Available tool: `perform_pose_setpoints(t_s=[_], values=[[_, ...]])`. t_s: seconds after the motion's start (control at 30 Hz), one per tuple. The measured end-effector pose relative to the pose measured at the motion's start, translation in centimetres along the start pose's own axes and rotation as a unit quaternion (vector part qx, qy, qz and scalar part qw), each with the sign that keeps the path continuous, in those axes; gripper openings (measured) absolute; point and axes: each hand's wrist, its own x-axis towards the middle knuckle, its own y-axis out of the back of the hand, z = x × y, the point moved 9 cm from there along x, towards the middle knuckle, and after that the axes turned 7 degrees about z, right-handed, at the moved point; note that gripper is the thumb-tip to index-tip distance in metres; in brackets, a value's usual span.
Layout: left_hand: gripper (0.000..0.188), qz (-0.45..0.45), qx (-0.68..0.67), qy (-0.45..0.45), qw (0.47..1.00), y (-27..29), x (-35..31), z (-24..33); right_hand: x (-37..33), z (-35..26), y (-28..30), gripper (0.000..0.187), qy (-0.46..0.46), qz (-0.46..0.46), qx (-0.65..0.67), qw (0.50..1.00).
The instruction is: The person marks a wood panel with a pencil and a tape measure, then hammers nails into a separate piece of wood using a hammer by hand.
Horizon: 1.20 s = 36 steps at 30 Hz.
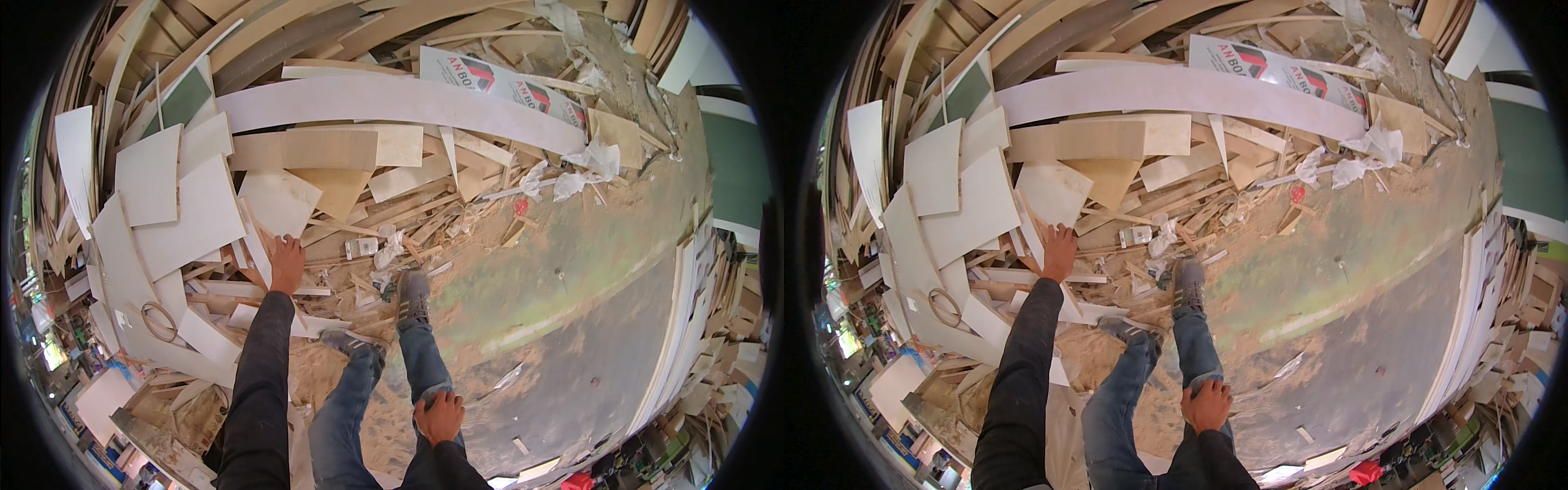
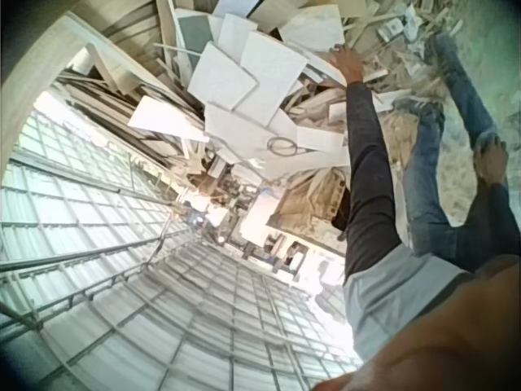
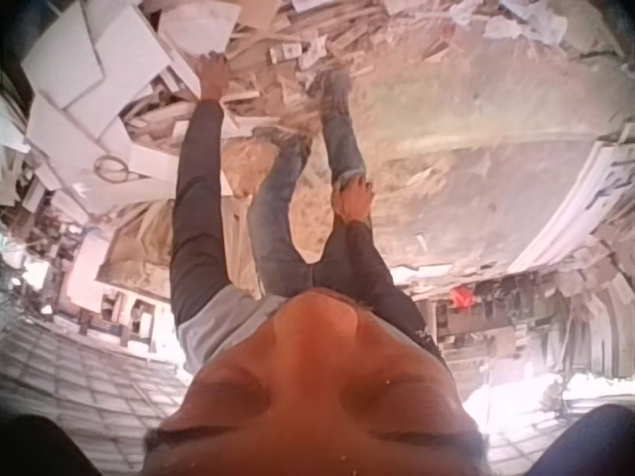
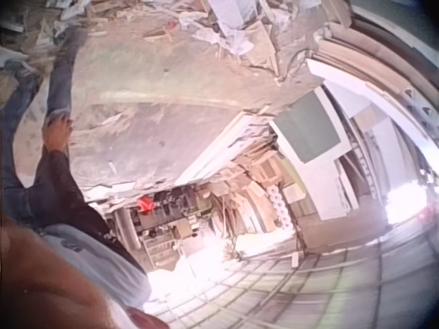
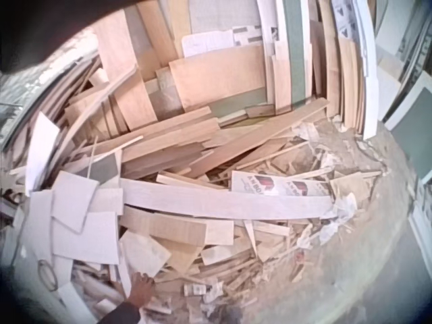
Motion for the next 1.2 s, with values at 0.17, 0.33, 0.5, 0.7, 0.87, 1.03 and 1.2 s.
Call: perform_pose_setpoints(t_s=[0.17, 0.33, 0.5, 0.7, 0.87, 1.03, 1.2], values=[[0.042, 0.138, -0.130, 0.059, 0.980, -0.3, -3.0, 3.8, 0.0, 0.2, -0.2, 0.035, 0.018, 0.038, -0.014, 0.999], [0.014, 0.079, -0.429, 0.071, 0.897, 3.9, -8.1, 15.0, 0.5, -0.6, 0.1, 0.051, 0.000, -0.021, -0.029, 0.999], [0.040, 0.010, -0.602, 0.168, 0.781, 12.8, -15.9, 22.6, 0.5, 0.2, 0.2, 0.055, -0.016, -0.015, 0.000, 1.000], [0.046, -0.047, -0.570, 0.125, 0.811, 15.1, -28.9, 22.3, -0.8, 2.3, -2.4, 0.060, 0.028, -0.068, 0.081, 0.994], [0.069, -0.119, -0.566, 0.089, 0.811, 14.2, -42.6, 17.2, -2.2, 1.8, -1.8, 0.077, 0.167, -0.185, 0.121, 0.961], [0.070, -0.081, -0.677, -0.035, 0.730, 2.3, -44.8, 20.4, -4.3, 4.2, 0.5, 0.091, 0.161, -0.237, 0.176, 0.942], [0.070, -0.015, -0.684, -0.117, 0.720, 3.8, -46.0, 20.6, -7.0, 3.5, 4.4, 0.092, 0.174, -0.212, 0.158, 0.949]])
